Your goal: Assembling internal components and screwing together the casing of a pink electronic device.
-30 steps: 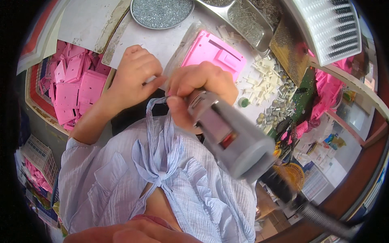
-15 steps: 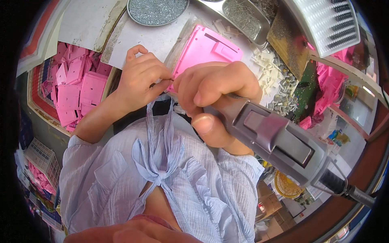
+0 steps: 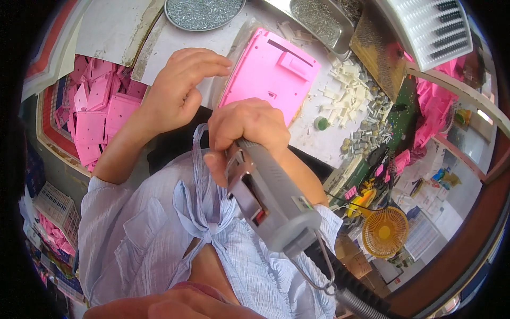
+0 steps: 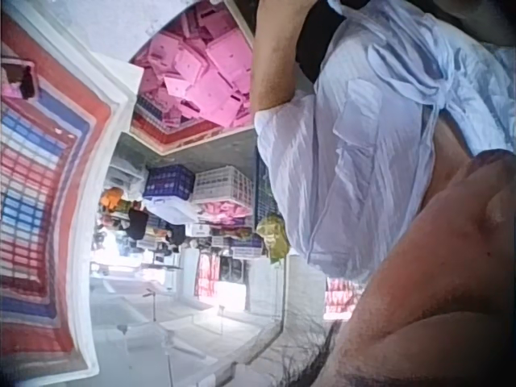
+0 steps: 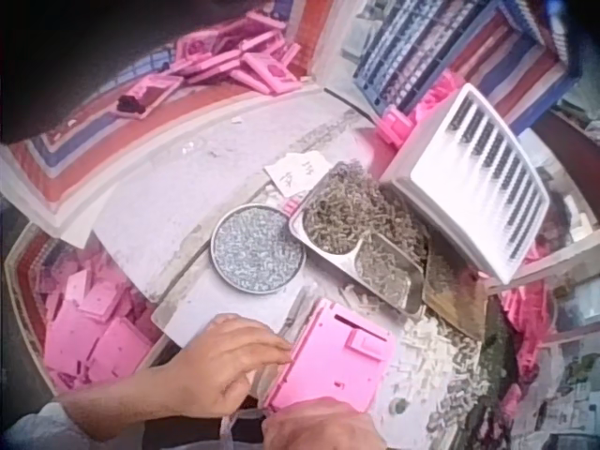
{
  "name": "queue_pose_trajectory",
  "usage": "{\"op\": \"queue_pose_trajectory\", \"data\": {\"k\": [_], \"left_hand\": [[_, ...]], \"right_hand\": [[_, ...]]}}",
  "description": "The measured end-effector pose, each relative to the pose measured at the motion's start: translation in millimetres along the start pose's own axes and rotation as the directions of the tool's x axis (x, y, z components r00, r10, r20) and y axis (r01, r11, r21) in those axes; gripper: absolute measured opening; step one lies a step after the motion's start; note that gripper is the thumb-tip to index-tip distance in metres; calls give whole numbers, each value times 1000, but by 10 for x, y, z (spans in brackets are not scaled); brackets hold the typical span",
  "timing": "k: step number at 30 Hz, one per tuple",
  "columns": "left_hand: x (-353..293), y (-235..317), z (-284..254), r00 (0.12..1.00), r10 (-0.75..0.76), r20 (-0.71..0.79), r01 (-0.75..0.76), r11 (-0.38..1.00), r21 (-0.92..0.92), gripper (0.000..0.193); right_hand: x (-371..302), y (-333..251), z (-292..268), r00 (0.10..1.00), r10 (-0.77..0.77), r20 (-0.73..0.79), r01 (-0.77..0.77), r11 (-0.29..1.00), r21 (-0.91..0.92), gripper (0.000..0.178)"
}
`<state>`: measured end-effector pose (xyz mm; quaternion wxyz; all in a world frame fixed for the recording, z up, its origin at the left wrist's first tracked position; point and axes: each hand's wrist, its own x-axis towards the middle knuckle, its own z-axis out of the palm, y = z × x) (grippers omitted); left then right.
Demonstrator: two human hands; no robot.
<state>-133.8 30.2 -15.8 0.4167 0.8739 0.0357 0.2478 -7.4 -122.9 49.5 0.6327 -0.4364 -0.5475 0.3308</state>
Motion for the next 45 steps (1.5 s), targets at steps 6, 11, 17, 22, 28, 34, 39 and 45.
{"op": "queue_pose_trajectory", "data": {"k": [6,11,17,22,28,34,39,45], "left_hand": [[308,101,257,990,143,16,-143,989,29,46],[628,355,617,956,258,139,-277,952,135,29],[662,305,761,947,219,235,-265,945,189,28],[634,338,746,955,175,241,-229,948,221,26],[651,306,779,955,190,229,-242,944,223,25],[645,334,779,952,196,236,-245,949,199,30],[869,242,726,990,141,15,-139,939,315,27],[952,19,180,972,233,8,-214,880,424,37]], "right_hand": [[-45,-294,-497,996,-64,-58,65,998,11,25],[-247,-602,-1175,934,-119,-338,102,993,-67,26],[-492,-117,-1306,873,-130,-471,139,990,-16,18],[-314,-269,-1304,898,-171,-405,209,976,53,18],[-421,-204,-1283,901,-35,-433,10,998,-60,17],[-724,-302,-943,890,89,-448,-110,994,-22,26],[-687,-395,-1012,880,0,-475,52,994,97,24],[-317,-885,-1181,923,-190,-334,199,980,-8,17]]}}
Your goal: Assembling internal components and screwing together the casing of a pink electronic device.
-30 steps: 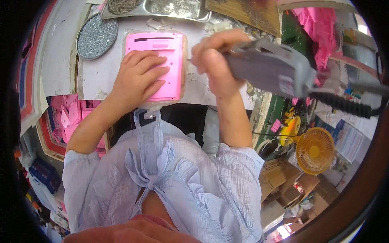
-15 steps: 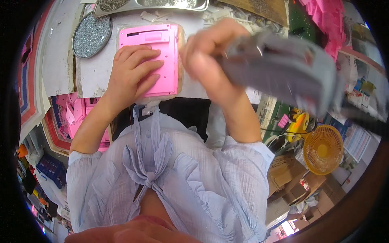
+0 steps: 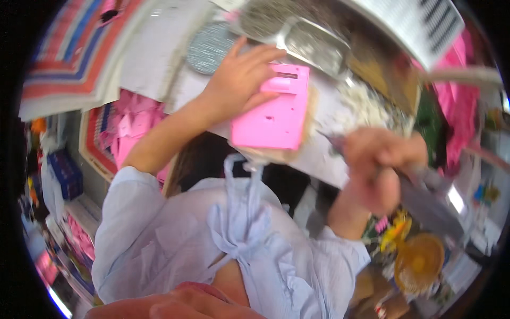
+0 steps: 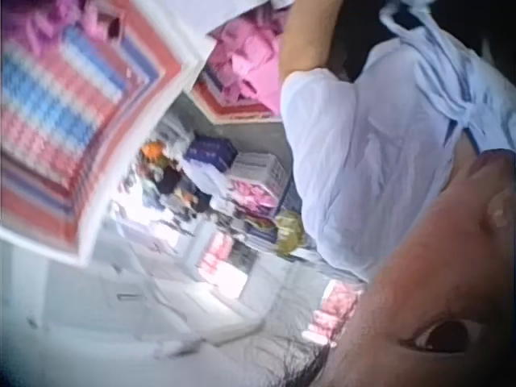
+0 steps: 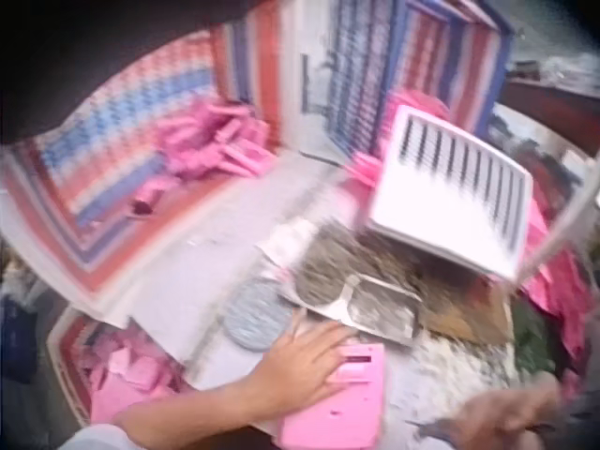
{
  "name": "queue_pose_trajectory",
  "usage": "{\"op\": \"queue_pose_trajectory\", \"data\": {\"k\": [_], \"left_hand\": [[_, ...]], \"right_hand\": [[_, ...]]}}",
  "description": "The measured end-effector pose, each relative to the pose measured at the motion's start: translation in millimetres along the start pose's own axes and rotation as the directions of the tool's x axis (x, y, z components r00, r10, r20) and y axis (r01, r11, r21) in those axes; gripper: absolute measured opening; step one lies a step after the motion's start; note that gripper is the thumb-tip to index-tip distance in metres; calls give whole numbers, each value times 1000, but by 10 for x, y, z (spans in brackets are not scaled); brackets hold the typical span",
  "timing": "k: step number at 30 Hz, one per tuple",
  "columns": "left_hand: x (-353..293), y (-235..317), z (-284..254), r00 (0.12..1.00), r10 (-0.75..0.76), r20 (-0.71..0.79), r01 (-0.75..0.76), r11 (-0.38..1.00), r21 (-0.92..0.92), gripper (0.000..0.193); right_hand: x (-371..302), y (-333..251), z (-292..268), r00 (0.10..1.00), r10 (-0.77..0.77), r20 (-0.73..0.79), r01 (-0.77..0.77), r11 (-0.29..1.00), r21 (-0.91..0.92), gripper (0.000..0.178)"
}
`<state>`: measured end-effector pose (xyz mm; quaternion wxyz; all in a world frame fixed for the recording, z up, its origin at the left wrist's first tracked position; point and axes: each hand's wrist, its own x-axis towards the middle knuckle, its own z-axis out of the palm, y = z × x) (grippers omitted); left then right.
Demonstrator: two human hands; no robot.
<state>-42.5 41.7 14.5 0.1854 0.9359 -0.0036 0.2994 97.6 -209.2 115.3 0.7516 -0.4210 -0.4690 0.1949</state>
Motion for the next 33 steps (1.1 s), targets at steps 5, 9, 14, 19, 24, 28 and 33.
{"op": "queue_pose_trajectory", "data": {"k": [5,9,14,19,24,28,33], "left_hand": [[-1944,-634,-805,518,-723,-457,635,683,-361,38],[-4811,-569,-964,-294,-776,-558,953,-192,-235,56],[-5379,-272,-805,-262,-854,-449,939,-333,85,61],[-2301,-906,-1332,543,-696,-469,800,599,36,35],[-517,-2946,-1612,734,-432,-524,647,680,345,19],[-431,-4398,-1792,564,-628,-537,811,299,503,45],[-158,-3789,-1883,699,-549,-458,669,729,146,33]], "right_hand": [[-2,-105,-158,999,-16,-44,15,1000,-18,23],[105,211,-189,996,79,-30,-76,993,85,21],[313,439,-106,995,99,14,-100,990,99,19],[387,445,-90,990,140,-13,-139,990,37,35],[463,339,91,983,149,-104,-169,960,-224,62],[318,289,-92,976,140,-169,-189,928,-320,65],[39,67,-177,894,-248,-373,-142,633,-761,56]]}}
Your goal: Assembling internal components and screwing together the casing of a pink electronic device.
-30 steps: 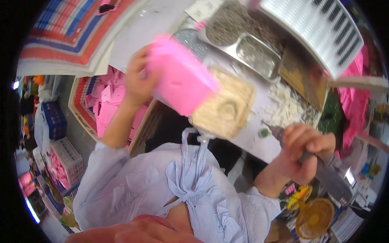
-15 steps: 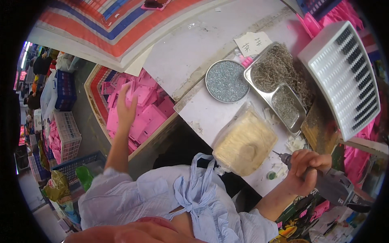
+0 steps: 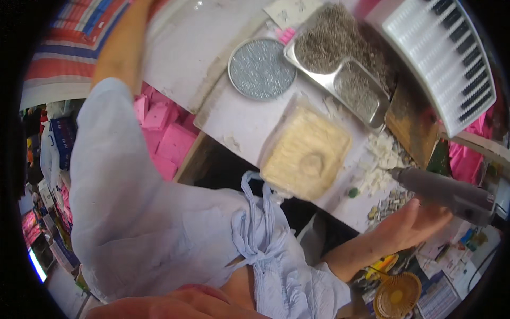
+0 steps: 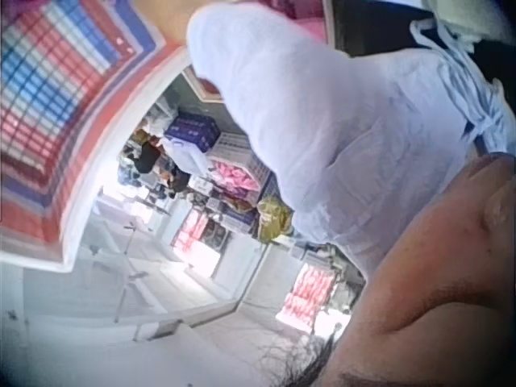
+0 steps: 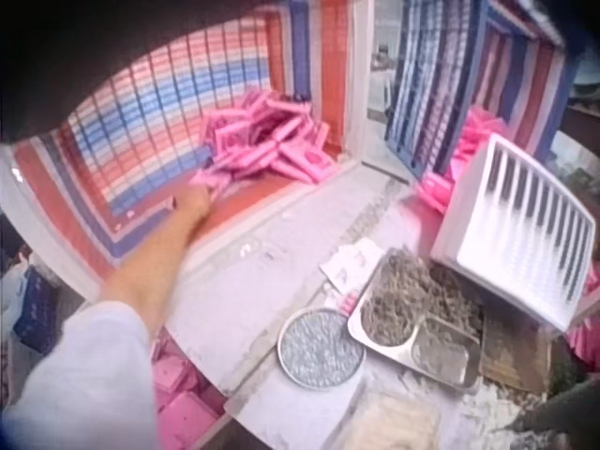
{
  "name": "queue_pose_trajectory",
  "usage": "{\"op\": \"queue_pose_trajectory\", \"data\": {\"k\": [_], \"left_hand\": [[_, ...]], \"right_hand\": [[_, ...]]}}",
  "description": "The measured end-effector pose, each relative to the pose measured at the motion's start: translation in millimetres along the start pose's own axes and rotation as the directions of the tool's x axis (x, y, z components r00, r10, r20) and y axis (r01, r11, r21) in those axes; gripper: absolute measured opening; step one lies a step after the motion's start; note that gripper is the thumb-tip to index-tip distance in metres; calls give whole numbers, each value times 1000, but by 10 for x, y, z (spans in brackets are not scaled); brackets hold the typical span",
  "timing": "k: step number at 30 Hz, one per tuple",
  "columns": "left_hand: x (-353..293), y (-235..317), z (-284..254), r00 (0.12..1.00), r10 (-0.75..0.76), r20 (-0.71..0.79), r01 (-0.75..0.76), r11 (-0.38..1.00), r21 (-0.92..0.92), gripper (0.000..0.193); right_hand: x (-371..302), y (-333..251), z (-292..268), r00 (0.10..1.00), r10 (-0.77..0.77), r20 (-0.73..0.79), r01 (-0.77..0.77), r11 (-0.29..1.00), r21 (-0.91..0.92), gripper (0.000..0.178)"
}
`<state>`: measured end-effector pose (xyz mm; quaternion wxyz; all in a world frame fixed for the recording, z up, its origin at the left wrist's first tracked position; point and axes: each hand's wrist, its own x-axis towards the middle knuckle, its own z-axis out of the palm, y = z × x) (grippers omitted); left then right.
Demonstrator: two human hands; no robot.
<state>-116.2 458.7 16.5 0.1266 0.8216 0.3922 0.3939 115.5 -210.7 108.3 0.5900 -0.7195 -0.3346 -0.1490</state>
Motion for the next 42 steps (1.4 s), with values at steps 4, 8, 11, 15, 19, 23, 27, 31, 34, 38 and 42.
{"op": "queue_pose_trajectory", "data": {"k": [4,8,11,15,19,23,27,31,34,38,42], "left_hand": [[-91,602,-555,942,-233,239,200,967,157,29],[-658,1375,-1355,871,-86,483,-20,978,209,26],[-1240,2066,-1734,710,379,593,-510,858,62,21],[-1924,2693,-1470,203,847,491,-872,384,-302,14],[-2461,2902,-1153,-21,913,407,-784,237,-574,12],[-2557,2986,-736,-98,944,317,-763,133,-633,14],[-2682,2900,-101,-63,982,175,-821,48,-569,16],[-2665,2804,230,18,962,272,-760,190,-621,26],[-2681,2763,259,146,921,362,-719,350,-600,28],[-2724,2733,152,286,864,414,-717,480,-505,29],[-2897,2692,-67,418,764,492,-605,638,-477,33]], "right_hand": [[-129,-102,166,890,-399,-219,380,916,-125,43],[-387,118,231,946,11,324,-94,966,242,43],[-572,192,876,367,296,882,-895,371,248,46],[-812,83,1458,33,219,975,-847,-512,143,87],[-947,414,1170,35,21,999,-885,-464,41,88],[-798,383,621,161,468,869,-974,217,63,51],[-962,423,489,602,516,610,-762,600,244,37],[-965,513,485,860,379,341,-304,918,-254,43],[-976,663,536,925,82,371,107,881,-461,40],[-964,687,677,931,42,362,126,895,-428,35],[-914,711,602,874,63,483,172,888,-427,32]]}}
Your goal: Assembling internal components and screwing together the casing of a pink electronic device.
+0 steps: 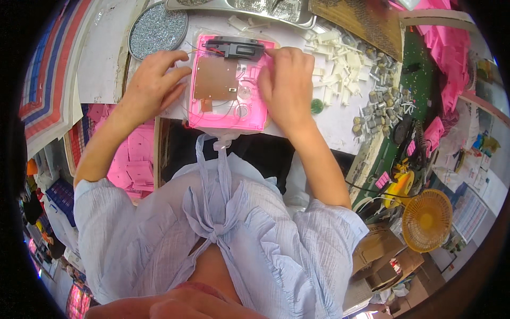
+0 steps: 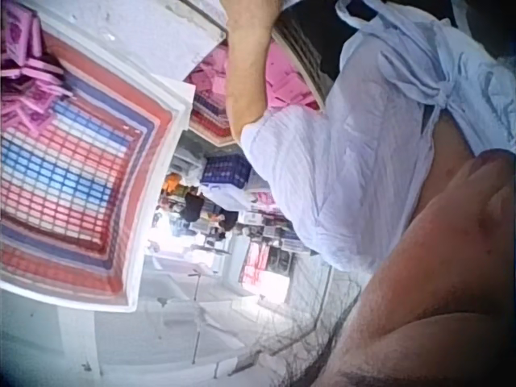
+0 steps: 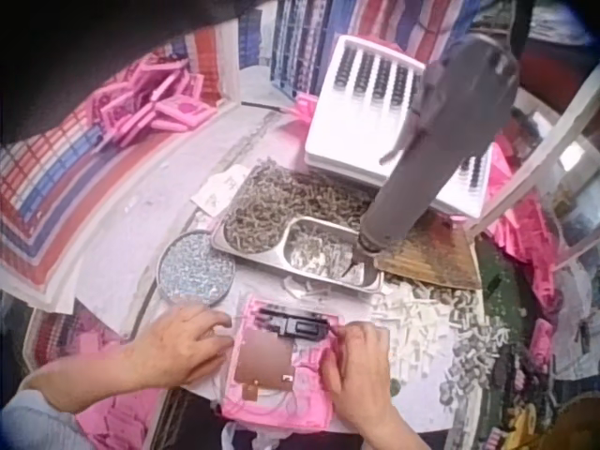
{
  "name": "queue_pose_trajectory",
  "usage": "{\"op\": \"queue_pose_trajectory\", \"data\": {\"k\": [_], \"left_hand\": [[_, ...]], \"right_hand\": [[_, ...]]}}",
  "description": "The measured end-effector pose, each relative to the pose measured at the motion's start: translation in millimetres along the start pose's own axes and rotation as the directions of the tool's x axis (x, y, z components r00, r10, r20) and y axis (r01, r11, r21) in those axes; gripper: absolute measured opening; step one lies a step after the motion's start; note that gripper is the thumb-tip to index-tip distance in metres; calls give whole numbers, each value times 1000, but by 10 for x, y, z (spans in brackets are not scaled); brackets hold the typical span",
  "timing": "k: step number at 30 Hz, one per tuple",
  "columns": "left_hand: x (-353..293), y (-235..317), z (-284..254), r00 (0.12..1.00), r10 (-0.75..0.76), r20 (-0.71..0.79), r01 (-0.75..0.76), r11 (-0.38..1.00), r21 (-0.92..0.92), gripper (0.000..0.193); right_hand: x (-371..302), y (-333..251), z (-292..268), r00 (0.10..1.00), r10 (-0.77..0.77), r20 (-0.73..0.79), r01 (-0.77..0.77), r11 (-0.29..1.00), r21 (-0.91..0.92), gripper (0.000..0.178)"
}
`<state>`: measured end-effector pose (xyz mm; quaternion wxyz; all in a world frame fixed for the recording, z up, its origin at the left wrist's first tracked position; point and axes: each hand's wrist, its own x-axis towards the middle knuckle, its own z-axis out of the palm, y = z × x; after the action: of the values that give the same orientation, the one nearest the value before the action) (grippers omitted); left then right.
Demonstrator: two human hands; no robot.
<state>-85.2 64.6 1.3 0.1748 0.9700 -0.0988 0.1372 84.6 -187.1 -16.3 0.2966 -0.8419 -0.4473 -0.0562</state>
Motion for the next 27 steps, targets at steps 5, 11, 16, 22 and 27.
{"op": "queue_pose_trajectory", "data": {"k": [5,11,16,22,27], "left_hand": [[-372,305,62,891,-397,-221,288,870,-400,31],[-760,837,284,793,-594,132,562,631,-535,29],[-907,1024,460,776,-607,172,540,499,-678,20],[-651,1146,217,564,-451,691,457,-527,-717,9],[-397,1216,234,561,-376,738,429,-630,-647,14]], "right_hand": [[-36,-51,-201,994,-104,37,95,977,188,32],[-216,-607,-202,845,-370,387,261,916,306,39],[-199,-512,-142,889,-383,250,218,835,505,24],[-218,-317,-402,747,144,649,-613,-230,756,15],[-430,-475,-445,920,-150,361,-201,610,766,25]]}}
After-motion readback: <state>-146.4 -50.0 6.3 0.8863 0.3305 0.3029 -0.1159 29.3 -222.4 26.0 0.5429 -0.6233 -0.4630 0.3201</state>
